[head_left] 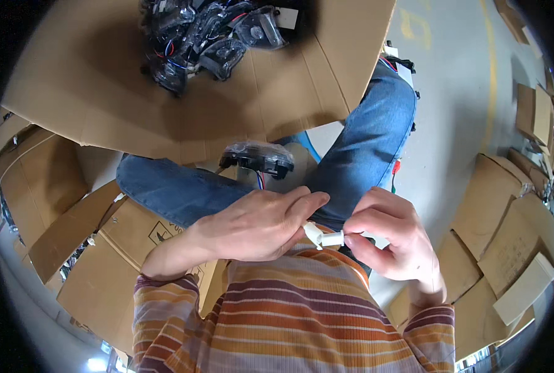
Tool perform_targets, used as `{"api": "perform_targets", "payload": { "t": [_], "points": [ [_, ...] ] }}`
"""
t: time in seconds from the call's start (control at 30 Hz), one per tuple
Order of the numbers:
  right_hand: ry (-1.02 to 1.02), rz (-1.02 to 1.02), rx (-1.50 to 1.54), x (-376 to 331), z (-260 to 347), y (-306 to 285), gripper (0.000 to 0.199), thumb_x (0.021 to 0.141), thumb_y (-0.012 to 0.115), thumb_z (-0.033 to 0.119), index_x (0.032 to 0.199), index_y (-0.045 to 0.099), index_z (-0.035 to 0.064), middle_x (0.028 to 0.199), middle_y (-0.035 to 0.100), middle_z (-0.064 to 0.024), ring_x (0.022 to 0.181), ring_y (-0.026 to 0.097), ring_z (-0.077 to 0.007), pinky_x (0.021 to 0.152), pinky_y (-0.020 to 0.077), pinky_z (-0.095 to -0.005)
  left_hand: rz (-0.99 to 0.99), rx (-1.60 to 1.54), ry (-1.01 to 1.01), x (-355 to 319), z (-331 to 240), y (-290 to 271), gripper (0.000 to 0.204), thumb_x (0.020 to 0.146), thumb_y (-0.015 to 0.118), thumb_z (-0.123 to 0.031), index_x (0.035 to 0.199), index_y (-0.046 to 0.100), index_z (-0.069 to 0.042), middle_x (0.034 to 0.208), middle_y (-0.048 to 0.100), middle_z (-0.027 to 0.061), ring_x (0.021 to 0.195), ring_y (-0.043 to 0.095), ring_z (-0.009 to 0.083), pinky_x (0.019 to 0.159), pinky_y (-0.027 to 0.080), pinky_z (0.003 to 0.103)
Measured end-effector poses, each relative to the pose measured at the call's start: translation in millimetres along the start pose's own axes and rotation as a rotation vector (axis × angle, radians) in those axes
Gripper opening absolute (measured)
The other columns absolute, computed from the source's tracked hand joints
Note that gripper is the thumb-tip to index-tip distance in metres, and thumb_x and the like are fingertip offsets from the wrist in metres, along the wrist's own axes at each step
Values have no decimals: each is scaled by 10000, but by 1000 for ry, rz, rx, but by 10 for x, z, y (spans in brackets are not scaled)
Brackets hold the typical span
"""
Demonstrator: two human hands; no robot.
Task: The person connects plastic wiring harnesses to automotive headlight housing components by hand, joining the plastic connectors together.
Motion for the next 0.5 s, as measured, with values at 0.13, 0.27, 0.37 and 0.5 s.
{"api": "perform_targets", "payload": {
  "t": [0.13,0.27,0.37,0.5],
  "points": [
    [5,-7,-61,-30,8,8,130,605,611,-23,677,521,37,629,472,-52,554,468,-200,463,363,-308,20,47,39,0,-33,41,420,708,560,-59,1059,377,82,820,476,147,621,544,283,514,454,344],
    [30,0,-237,-61,18,31,132,590,612,-35,653,524,41,612,464,-43,546,455,-183,460,355,-297,88,-27,74,-32,-33,160,346,716,569,-75,978,416,91,808,492,151,606,553,271,497,452,338],
    [-29,8,-212,-68,30,129,153,600,603,-13,647,471,46,612,422,-41,530,444,-186,447,371,-312,121,-20,81,-27,-79,213,317,719,569,-80,952,426,79,771,498,147,589,551,272,494,450,346],
    [-50,-28,-207,-68,17,101,136,605,601,-13,652,485,40,620,441,-39,532,453,-190,443,368,-317,40,-17,35,-51,1,209,296,721,573,-86,964,452,32,758,528,130,604,563,266,496,450,340]
  ]
}}
Point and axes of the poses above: each hand's wrist, its own x-axis towards the middle knuckle, its own y-axis out of the palm, z = x × y, the point moved 10 cm from there along x, towards the middle knuckle
